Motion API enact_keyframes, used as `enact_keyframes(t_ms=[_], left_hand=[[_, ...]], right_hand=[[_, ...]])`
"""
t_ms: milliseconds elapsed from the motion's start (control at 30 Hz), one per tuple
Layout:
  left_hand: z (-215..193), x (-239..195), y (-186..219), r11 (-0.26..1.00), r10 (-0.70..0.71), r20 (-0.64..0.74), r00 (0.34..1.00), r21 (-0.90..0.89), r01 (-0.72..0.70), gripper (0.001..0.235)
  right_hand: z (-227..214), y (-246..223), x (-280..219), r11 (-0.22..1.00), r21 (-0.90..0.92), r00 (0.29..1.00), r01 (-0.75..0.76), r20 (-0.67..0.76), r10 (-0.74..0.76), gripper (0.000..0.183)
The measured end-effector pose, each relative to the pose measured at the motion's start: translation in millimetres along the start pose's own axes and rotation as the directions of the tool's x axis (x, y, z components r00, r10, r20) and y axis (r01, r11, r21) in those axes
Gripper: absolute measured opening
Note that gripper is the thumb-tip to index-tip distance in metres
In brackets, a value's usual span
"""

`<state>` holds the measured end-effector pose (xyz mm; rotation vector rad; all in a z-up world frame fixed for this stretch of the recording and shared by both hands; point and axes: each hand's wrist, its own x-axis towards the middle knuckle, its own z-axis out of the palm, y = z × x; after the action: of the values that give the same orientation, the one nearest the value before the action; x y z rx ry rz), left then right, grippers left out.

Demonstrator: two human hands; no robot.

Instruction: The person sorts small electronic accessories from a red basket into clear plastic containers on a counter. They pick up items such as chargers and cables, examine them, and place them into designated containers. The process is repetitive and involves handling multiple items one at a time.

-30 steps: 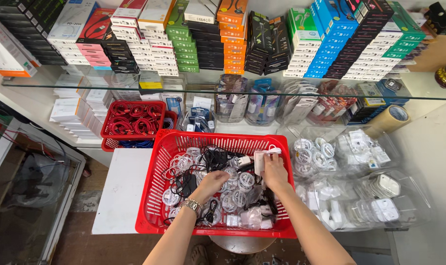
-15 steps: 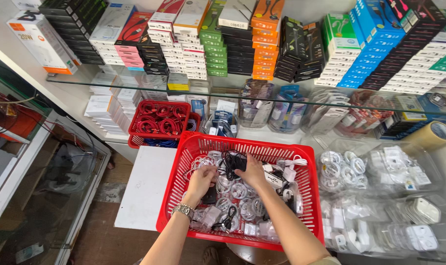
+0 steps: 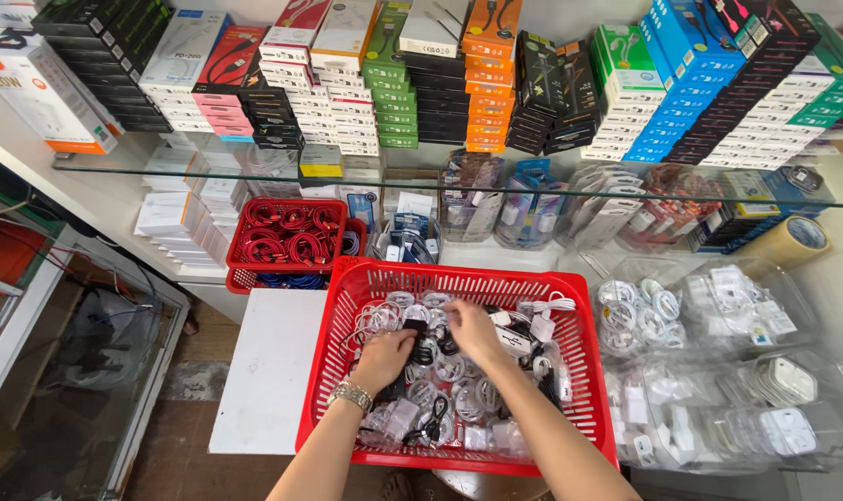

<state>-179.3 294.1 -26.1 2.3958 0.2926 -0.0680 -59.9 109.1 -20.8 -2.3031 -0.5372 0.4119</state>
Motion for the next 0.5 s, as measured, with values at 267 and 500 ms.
enact_keyframes(t_ms=[267,500], left_hand=[[-11.3,-12.2,-0.8,0.999,-0.016,0.079,0.997,-0.049,0.02,0.029],[-18.1,-10.3,-8.1,0.987,-0.026,0.079,0.997,-0.156,0.038,0.028]], right_hand=[[7.3,-5.3,19.3,0.91,-0.382,0.974,0.16,-0.089,-0.209,0.048],[36.0,-9.9,21.4,0.771,-0.603,0.956,0.204,-0.048,-0.29,0.038]])
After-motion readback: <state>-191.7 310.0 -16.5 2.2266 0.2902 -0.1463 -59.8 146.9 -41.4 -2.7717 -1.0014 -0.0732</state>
